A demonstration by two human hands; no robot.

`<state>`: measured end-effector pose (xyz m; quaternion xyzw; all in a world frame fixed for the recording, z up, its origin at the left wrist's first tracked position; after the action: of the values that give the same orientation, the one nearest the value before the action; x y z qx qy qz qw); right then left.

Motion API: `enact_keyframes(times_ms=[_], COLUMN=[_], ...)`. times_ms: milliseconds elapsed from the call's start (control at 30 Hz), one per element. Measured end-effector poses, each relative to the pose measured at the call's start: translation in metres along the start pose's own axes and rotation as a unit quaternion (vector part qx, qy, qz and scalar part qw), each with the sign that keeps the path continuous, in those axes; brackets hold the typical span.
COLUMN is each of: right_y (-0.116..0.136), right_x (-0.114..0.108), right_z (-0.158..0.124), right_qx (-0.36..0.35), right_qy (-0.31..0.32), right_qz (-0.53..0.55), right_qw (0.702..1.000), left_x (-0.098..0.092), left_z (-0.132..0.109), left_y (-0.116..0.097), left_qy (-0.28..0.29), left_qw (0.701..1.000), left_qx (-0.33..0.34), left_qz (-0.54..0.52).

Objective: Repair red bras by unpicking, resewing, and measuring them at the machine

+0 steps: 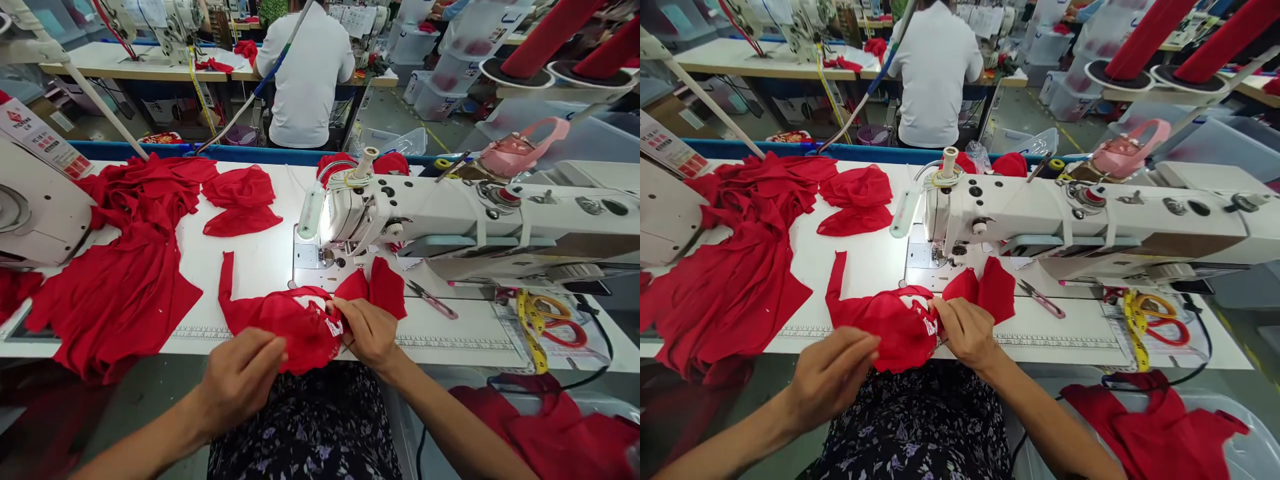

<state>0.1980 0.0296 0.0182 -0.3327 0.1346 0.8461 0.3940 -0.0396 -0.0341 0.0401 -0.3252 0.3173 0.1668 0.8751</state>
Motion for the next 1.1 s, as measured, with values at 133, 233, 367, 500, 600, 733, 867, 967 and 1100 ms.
enact_keyframes(times_ms=[133,233,367,500,600,733,867,967,1100], right_y=[0.002,0.002,0.000,-0.002,-0.004,-0.007,-0.012,-0.016,-0.019], right_x=[-0.002,-0.005,-0.004,-0.007,-0.017,-0.040,-0.056,-0.046,-0.018], right_z=[0.002,-0.003,-0.015,-0.020,-0.019,-0.015,-0.002,0.013,0.034], right_qx=[0.053,0.111,0.164,0.114,0.039,-0.050,0.023,0.088,0.097], right_qy=[-0.010,-0.008,-0.012,0.007,0.055,0.151,0.201,0.230,0.328], right_qz=[0.064,0.084,0.087,0.082,0.031,0.048,0.178,0.160,0.211], right_qw=[0.996,0.990,0.983,0.990,0.997,0.986,0.963,0.956,0.916], left_x=[0.019,0.046,0.072,0.075,0.067,0.057,0.052,0.050,0.044], left_z=[0.039,0.049,0.044,0.046,0.048,0.046,0.040,0.038,0.041], left_y=[0.017,0.029,0.040,0.046,0.050,0.053,0.055,0.053,0.046], left_qy=[-0.074,-0.044,-0.014,0.019,-0.009,-0.026,0.001,0.020,0.027], left_qw=[0.997,0.996,0.992,0.985,0.976,0.969,0.971,0.968,0.964], left_qx=[-0.030,-0.082,-0.116,-0.116,-0.163,-0.176,-0.126,-0.109,-0.093], left_qz=[-0.001,-0.018,-0.058,-0.125,-0.146,-0.169,-0.202,-0.224,-0.247])
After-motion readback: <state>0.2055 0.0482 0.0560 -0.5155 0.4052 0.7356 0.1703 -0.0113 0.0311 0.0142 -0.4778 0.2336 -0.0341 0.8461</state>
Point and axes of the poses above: each hand's wrist, its own z-axis towards the middle knuckle, its own x-axis out of the palm, y = z × x, the point moved 1 cm from there along z, towards the middle knuckle, and after that the axes turned 8 degrees about -z, right-handed, at the moved point
